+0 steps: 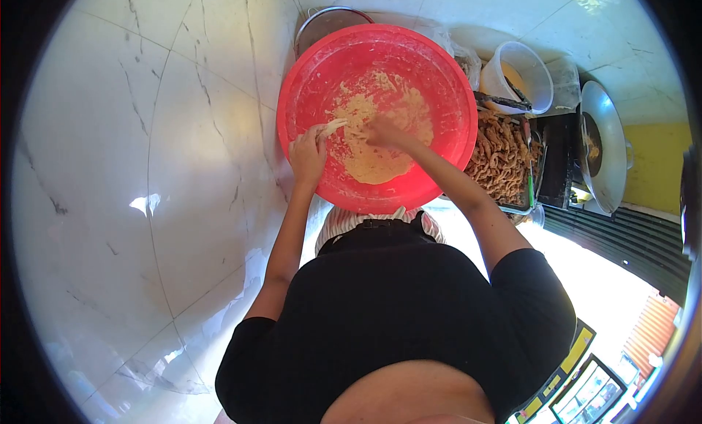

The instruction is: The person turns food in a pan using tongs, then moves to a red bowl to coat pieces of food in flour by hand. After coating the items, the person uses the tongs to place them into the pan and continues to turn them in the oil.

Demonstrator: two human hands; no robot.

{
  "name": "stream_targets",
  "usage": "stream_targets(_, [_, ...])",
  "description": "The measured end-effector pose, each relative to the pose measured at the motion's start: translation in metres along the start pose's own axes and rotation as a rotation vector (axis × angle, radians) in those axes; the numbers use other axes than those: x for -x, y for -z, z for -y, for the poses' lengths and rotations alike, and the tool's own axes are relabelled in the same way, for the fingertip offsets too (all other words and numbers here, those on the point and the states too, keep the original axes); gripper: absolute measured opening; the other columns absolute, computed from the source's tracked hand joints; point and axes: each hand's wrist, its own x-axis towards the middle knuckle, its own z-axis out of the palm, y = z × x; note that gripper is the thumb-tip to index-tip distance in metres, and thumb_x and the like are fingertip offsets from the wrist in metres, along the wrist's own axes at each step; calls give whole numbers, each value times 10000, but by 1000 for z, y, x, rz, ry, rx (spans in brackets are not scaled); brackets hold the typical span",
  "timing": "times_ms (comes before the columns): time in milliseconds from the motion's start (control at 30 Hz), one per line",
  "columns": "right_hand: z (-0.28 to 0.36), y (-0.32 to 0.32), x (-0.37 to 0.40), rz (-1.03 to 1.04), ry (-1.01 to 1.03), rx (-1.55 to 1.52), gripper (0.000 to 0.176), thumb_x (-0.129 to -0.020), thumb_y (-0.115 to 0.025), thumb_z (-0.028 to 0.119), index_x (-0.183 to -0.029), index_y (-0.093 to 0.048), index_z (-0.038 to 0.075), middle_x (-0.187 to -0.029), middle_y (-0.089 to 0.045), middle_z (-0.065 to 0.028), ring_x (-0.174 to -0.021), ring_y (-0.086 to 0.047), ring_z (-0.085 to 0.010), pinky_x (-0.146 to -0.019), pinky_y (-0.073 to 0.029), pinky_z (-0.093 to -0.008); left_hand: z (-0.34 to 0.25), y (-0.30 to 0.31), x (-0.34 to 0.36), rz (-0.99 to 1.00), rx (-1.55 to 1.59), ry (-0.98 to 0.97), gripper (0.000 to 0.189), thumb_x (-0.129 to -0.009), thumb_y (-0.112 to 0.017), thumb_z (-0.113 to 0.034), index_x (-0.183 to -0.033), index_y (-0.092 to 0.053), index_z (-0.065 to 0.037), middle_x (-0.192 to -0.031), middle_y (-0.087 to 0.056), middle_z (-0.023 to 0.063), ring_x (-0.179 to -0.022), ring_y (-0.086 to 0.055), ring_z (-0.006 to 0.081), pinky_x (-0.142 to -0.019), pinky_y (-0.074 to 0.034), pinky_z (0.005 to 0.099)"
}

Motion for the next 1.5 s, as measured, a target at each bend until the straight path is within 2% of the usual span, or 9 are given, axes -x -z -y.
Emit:
stream_targets(133, [-4,-38,-4,-2,-88,130,594,-715,-565,359,-1207,-367,94,-1235,-357,-168,-1136,-324,-332,-854,-343,-444,-1,1,1,-18,-7,-21,202,-789,-475,-175,-970,-535,-107,-906,-581,31,-801,-517,202,-730,-347,340])
stream_targets(267, [71,0,47,509,-168,308,803,-759,-496,425,-1324,-5,134,-1339,-116,-218,-1194,-233,-388,-937,-282,-445,-3,2,2,-17,16,-18,202,-787,-476,-169,-970,-534,-107,-903,-582,33,-803,-517,206,-730,-347,343])
stream_targets(467, [62,-17,63,566,-179,81,633,-749,-552,248,-1272,-226,104,-1192,-377,-237,-945,-528,-304,-757,-432,-379,-2,1,2,9,10,-19,207,-789,-475,-171,-977,-534,-108,-898,-584,44,-803,-518,207,-736,-347,344])
stream_targets(533, [57,30,56,971,-245,-297,641,-659,-600,154,-1219,-302,56,-964,-529,-238,-888,-549,-286,-686,-460,-363,-1,1,2,6,0,-14,207,-805,-469,-208,-980,-544,-129,-885,-588,36,-797,-530,202,-717,-356,344])
stream_targets(667, [11,51,50,895,-270,-336,643,-628,-615,141,-1204,-342,59,-913,-551,-231,-864,-555,-277,-670,-459,-375,-1,1,2,-3,-1,-42,207,-806,-470,-213,-980,-544,-130,-881,-588,36,-796,-530,205,-717,-357,347])
stream_targets(833, [-39,-18,49,130,-363,225,382,-671,-569,169,-1017,-531,11,-977,-529,-227,-953,-513,-281,-782,-420,-369,-6,5,1,24,30,-32,200,-800,-463,-186,-966,-535,-100,-904,-584,61,-815,-522,227,-736,-351,362])
stream_targets(1000, [40,-30,56,575,-162,457,344,-670,-566,162,-971,-567,-7,-1027,-544,-170,-984,-493,-329,-788,-427,-375,-3,2,2,35,22,-24,195,-800,-461,-181,-962,-536,-102,-898,-585,63,-817,-523,231,-735,-353,361])
stream_targets(1267, [63,-7,39,671,-137,-36,339,-640,-622,210,-907,-587,4,-819,-598,-174,-753,-582,-254,-648,-452,-350,-5,3,1,92,15,-35,194,-798,-461,-176,-959,-541,-106,-882,-590,65,-800,-528,234,-721,-371,365])
stream_targets(1500, [12,40,22,148,-312,-259,278,-620,-646,239,-793,-613,24,-722,-598,-126,-666,-581,-217,-564,-441,-354,-8,4,1,50,56,-38,193,-802,-462,-183,-955,-542,-98,-882,-588,70,-802,-534,239,-709,-384,364])
